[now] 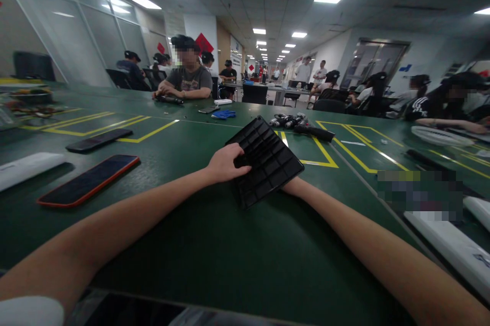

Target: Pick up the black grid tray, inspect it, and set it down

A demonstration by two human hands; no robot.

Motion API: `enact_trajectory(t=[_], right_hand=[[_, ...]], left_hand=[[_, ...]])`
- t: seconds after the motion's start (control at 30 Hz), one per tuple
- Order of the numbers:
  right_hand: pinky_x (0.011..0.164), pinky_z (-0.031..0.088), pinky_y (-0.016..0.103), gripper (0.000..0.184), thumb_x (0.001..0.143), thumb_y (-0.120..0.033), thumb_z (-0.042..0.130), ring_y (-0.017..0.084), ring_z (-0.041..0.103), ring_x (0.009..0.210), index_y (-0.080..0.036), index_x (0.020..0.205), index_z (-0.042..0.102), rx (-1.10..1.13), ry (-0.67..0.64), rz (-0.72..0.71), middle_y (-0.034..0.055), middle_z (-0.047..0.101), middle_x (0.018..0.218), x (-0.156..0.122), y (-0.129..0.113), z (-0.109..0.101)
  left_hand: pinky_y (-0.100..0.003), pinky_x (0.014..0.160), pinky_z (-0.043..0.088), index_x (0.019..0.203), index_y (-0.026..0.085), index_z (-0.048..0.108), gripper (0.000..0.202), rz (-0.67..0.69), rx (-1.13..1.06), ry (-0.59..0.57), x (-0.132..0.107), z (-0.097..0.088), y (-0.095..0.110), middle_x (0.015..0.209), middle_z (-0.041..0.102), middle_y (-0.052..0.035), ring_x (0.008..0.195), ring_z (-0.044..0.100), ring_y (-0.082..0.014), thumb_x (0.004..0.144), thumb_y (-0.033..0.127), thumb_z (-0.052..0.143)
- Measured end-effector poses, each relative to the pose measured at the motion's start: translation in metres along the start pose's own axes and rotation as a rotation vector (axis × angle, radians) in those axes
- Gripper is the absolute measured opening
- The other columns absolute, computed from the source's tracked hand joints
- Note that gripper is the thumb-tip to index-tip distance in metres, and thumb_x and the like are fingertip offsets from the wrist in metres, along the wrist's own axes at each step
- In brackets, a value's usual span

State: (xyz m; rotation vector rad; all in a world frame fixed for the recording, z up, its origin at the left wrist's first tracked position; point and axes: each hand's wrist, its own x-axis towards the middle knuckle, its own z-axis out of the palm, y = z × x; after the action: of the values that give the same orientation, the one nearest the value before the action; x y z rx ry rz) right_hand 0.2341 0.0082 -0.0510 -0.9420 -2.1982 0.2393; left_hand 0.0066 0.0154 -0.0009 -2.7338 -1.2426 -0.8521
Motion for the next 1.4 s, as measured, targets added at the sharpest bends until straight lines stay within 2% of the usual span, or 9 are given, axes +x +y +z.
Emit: enact_trajectory(t=[0.13,0.3,0.5,0.67,0.77,0.9,1.07,1.27,1.4], right_hand=[[0.098,0.036,0.045,0.058,0.081,-0.031,0.053,0.026,0.051,0.111,-0.022,0.136,0.038,-0.246,0.06,0.309,0.01,0.061,0.116,-0.001,0.016,-0.037],[0.093,0.036,0.041,0.069,0.085,-0.038,0.047,0.032,0.046,0.113,-0.013,0.143,0.021,-0.651,0.101,0.71,0.0191,0.056,0.123,-0.017,0.047,-0.085],[0.084,0.039,0.05,0.06,0.084,-0.039,0.044,0.041,0.048,0.107,-0.009,0.135,0.039,-0.71,0.036,0.818,0.0262,0.055,0.121,-0.033,0.066,-0.092],[0.1,0.018,0.066,0.063,0.084,-0.041,0.043,0.045,0.03,0.125,-0.008,0.137,0.035,-0.804,0.088,0.702,0.0258,0.044,0.132,-0.026,0.046,-0.083],[0.106,0.016,0.063,0.061,0.085,-0.04,0.042,0.039,0.028,0.13,-0.01,0.138,0.033,-0.779,0.063,0.559,0.0209,0.042,0.136,-0.016,0.015,-0.063],[0.106,0.028,0.055,0.063,0.086,-0.048,0.04,0.033,0.035,0.128,-0.012,0.137,0.035,-0.494,-0.119,0.276,0.0182,0.044,0.137,-0.009,-0.039,-0.021],[0.107,0.027,0.058,0.056,0.089,-0.049,0.033,0.032,0.036,0.13,-0.015,0.132,0.043,-0.304,-0.319,0.137,0.016,0.043,0.139,-0.01,-0.076,0.008],[0.099,0.04,0.042,0.042,0.089,-0.037,0.036,0.024,0.052,0.113,-0.013,0.117,0.057,-0.361,-0.143,0.093,0.0132,0.06,0.119,-0.001,-0.043,-0.026],[0.106,0.025,0.054,0.04,0.087,-0.031,0.039,0.03,0.039,0.124,-0.015,0.119,0.055,-0.698,0.105,0.361,0.014,0.054,0.126,-0.012,0.01,-0.069]], left_hand=[[-0.034,0.071,0.044,0.079,0.015,0.059,0.036,-0.31,0.164,0.077,0.01,-0.012,-0.043,0.085,0.06,-0.009,0.082,0.057,-0.0243,0.071,0.05,0.054],[-0.036,0.068,0.045,0.078,0.013,0.063,0.05,-0.844,0.227,-0.036,0.022,-0.033,-0.107,0.09,0.065,-0.0178,0.088,0.06,-0.0335,0.074,0.059,0.046],[-0.045,0.077,0.045,0.088,0.005,0.063,0.054,-0.948,0.281,-0.068,0.024,-0.033,-0.136,0.106,0.06,-0.0288,0.102,0.055,-0.0434,0.071,0.055,0.054],[-0.057,0.092,0.034,0.097,-0.002,0.061,0.044,-0.763,0.263,0.157,0.021,-0.029,-0.12,0.113,0.053,-0.0344,0.112,0.046,-0.0478,0.077,0.036,0.051],[-0.052,0.097,0.034,0.105,0.0,0.059,0.036,-0.571,0.128,0.255,0.021,-0.021,-0.093,0.113,0.056,-0.0272,0.114,0.048,-0.0386,0.08,0.014,0.037],[-0.034,0.091,0.046,0.109,0.011,0.062,0.042,-0.356,-0.07,0.095,0.015,0.009,-0.041,0.099,0.067,-0.0116,0.099,0.061,-0.0227,0.075,0.006,0.036],[-0.038,0.105,0.034,0.118,0.015,0.059,0.048,-0.054,-0.193,-0.255,0.005,0.038,-0.003,0.128,0.057,-0.0108,0.12,0.05,-0.0224,0.075,0.005,0.04],[-0.04,0.109,0.029,0.126,0.014,0.051,0.041,0.014,-0.089,-0.215,-0.007,0.021,0.019,0.135,0.05,-0.012,0.129,0.041,-0.0227,0.087,0.02,0.043],[-0.037,0.105,0.034,0.119,0.016,0.057,0.034,0.298,-0.129,-0.364,-0.032,0.009,0.056,0.13,0.055,-0.0111,0.124,0.046,-0.0214,0.09,0.027,0.043]])
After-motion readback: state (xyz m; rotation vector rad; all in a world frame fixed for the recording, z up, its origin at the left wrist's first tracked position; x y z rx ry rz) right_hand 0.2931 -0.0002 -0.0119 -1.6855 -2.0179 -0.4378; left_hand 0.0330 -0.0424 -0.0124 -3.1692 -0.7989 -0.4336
